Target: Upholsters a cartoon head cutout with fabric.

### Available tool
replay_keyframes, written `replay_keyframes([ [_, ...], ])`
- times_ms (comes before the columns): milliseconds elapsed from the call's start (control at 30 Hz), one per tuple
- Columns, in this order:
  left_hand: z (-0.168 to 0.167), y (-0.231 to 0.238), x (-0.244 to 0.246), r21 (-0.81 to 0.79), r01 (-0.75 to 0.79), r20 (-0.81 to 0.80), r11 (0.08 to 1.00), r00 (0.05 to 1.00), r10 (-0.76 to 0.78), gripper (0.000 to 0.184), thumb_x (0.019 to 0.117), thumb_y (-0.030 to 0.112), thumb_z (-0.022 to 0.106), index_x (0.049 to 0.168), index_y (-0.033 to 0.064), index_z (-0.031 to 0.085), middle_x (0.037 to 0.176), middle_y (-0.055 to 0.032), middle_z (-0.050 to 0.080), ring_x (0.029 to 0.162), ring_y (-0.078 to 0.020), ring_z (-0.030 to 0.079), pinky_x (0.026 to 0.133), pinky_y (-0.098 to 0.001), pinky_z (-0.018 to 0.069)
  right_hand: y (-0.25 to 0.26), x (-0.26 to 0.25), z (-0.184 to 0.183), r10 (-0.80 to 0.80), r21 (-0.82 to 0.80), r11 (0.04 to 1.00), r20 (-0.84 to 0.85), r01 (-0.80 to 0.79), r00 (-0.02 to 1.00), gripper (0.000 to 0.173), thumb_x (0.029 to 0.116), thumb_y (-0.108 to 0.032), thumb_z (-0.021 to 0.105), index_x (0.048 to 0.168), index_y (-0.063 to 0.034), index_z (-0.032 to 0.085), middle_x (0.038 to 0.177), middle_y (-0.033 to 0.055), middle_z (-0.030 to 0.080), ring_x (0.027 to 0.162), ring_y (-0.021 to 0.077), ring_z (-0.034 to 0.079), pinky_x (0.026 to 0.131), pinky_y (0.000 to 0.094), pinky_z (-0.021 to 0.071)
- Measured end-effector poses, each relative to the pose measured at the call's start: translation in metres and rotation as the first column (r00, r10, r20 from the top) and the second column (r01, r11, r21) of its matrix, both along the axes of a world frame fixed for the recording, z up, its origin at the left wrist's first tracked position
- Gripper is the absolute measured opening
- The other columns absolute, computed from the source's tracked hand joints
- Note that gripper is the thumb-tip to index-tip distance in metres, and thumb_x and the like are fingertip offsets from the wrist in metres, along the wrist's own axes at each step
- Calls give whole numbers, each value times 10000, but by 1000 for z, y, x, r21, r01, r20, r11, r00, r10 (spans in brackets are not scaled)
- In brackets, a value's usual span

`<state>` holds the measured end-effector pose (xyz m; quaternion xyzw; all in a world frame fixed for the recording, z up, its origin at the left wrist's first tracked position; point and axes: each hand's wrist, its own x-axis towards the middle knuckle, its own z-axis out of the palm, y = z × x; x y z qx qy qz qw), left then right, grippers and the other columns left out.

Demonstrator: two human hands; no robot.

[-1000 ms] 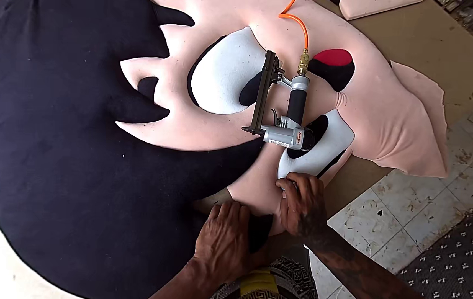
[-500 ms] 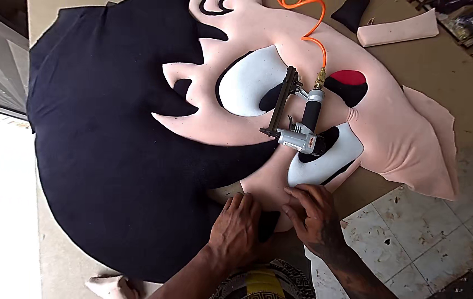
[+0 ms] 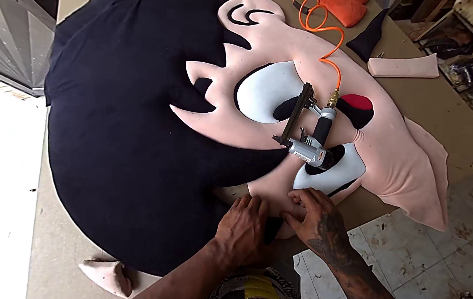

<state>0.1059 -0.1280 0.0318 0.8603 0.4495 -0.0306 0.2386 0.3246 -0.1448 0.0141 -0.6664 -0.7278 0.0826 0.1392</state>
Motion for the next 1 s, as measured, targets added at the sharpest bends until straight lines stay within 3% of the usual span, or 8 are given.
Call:
replay_keyframes([
  [200, -5, 1, 0, -31, -9, 13, 999, 1000, 9, 644, 788, 597, 677, 1156, 74, 611, 1154, -143, 645, 1126, -334, 625, 944, -461, 522, 2, 0, -5, -56, -11, 998, -132, 55, 990, 444, 680, -541, 828, 1008, -249, 766, 916, -130, 704, 834, 51, 647, 783, 319, 561],
  [300, -6, -6, -1, 92, -9, 107, 996, 994, -1, 586, 794, 624, 678, 1081, 115, 629, 1070, -109, 662, 1049, -308, 640, 928, -474, 505, -3, 1, -6, -49, 23, 998, -145, 53, 988, 458, 690, -552, 802, 1011, -228, 764, 931, -97, 709, 845, 77, 649, 762, 335, 559],
  [400, 13, 12, -41, 296, -219, 281, 930, 950, 134, 617, 821, 762, 636, 1064, 198, 690, 1041, -14, 699, 1026, -211, 661, 943, -443, 528, -8, 1, -7, 10, 39, 999, -201, -2, 979, 491, 755, -544, 792, 1074, -172, 759, 997, -15, 721, 904, 153, 666, 795, 390, 565],
  [467, 31, 55, -110, 401, -431, 286, 809, 897, 337, 575, 876, 710, 627, 1111, 194, 724, 1119, -23, 711, 1078, -213, 667, 939, -463, 551, -13, 3, -13, 40, 65, 998, -241, -25, 970, 496, 801, -523, 797, 1108, -136, 755, 1051, 46, 722, 957, 199, 661, 847, 426, 545],
  [600, 37, 154, -293, 263, -864, 213, 430, 487, 847, 873, 855, 722, 650, 1428, 73, 541, 1409, -329, 515, 1323, -544, 472, 1040, -731, 400, -24, 10, -30, 108, 170, 983, -270, -63, 957, 509, 865, -562, 742, 1190, -170, 754, 1120, 81, 697, 1073, 213, 625, 954, 412, 497],
  [700, 16, 212, -379, 55, -982, 168, 182, 188, 968, 1065, 780, 835, 628, 1545, 129, 407, 1421, -368, 504, 1322, -573, 479, 1022, -778, 382, -27, 29, -29, 275, 121, 960, -233, -253, 933, 745, 845, -700, 672, 1362, -164, 663, 1253, 133, 647, 1178, 266, 577, 1023, 456, 453],
  [800, 1, 249, -403, -22, -991, 133, 135, 130, 982, 1088, 777, 868, 587, 1580, 172, 355, 1413, -361, 522, 1337, -558, 476, 1048, -778, 352, -31, 47, -28, 375, 77, 926, -71, -370, 924, 891, 789, -762, 687, 1455, -178, 588, 1422, 129, 595, 1288, 300, 544, 1100, 469, 414],
  [1000, -20, 282, -384, 238, -971, 16, 2, 6, 1000, 1202, 751, 971, 360, 1596, 116, 307, 1561, -383, 326, 1467, -585, 262, 1095, -779, 271, -22, 51, -43, 349, 179, 926, -74, -332, 934, 830, 771, -823, 648, 1391, -271, 639, 1265, 28, 625, 1143, 197, 556, 999, 381, 440],
])
